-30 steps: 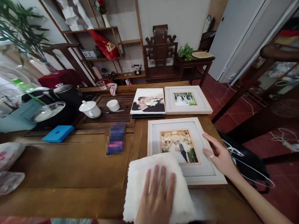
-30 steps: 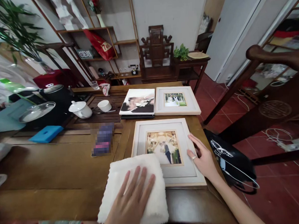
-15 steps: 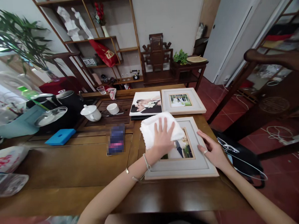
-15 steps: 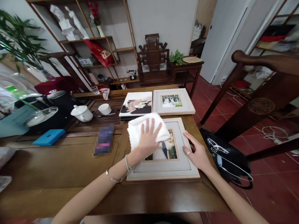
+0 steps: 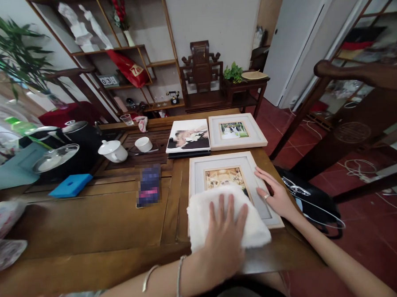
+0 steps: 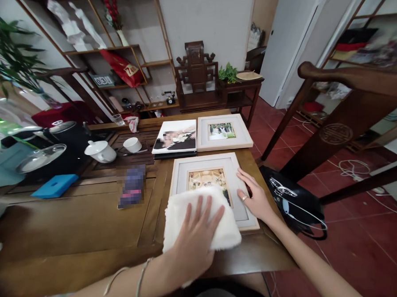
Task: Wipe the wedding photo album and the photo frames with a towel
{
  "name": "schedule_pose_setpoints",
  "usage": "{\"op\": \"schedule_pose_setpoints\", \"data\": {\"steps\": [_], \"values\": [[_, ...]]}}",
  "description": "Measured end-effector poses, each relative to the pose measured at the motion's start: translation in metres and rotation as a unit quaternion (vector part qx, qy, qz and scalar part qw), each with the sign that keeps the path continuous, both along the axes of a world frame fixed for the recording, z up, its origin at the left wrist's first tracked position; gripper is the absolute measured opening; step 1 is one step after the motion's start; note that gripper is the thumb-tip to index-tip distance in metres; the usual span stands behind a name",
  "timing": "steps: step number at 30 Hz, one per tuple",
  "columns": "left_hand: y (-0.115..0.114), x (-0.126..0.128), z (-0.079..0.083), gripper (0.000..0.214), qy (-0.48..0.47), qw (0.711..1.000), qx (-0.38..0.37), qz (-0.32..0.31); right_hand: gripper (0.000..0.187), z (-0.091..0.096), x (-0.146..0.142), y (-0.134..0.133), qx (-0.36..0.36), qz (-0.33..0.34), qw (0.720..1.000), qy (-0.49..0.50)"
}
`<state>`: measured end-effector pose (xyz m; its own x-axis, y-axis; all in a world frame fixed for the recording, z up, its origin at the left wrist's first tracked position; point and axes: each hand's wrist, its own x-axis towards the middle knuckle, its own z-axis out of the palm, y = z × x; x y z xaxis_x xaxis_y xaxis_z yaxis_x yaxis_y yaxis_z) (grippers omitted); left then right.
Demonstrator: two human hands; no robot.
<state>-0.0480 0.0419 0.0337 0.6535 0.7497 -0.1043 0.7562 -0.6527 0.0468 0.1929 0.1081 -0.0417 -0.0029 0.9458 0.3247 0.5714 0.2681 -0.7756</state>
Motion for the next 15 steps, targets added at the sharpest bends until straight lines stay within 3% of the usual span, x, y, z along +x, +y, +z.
{"op": "schedule_pose_setpoints", "data": {"steps": [5, 9, 12, 15], "values": [[0.075, 0.02, -0.026, 0.084, -0.021, 0.992, 0.097, 0.076, 0.046, 0.001, 0.001, 0.001, 0.004, 0.015, 1.0, 0.0], [0.129, 0.035, -0.032, 0.091, -0.049, 0.983, 0.151, 0.092, 0.046, 0.003, -0.001, 0.0, 0.004, 0.012, 1.0, 0.005], [0.148, 0.046, -0.032, 0.089, -0.05, 0.987, 0.148, 0.045, 0.046, 0.003, -0.001, 0.0, -0.002, 0.007, 1.0, 0.01], [0.149, 0.051, -0.031, 0.082, -0.043, 0.992, 0.118, -0.031, 0.05, 0.001, 0.0, 0.0, -0.022, -0.004, 0.999, 0.04]]}}
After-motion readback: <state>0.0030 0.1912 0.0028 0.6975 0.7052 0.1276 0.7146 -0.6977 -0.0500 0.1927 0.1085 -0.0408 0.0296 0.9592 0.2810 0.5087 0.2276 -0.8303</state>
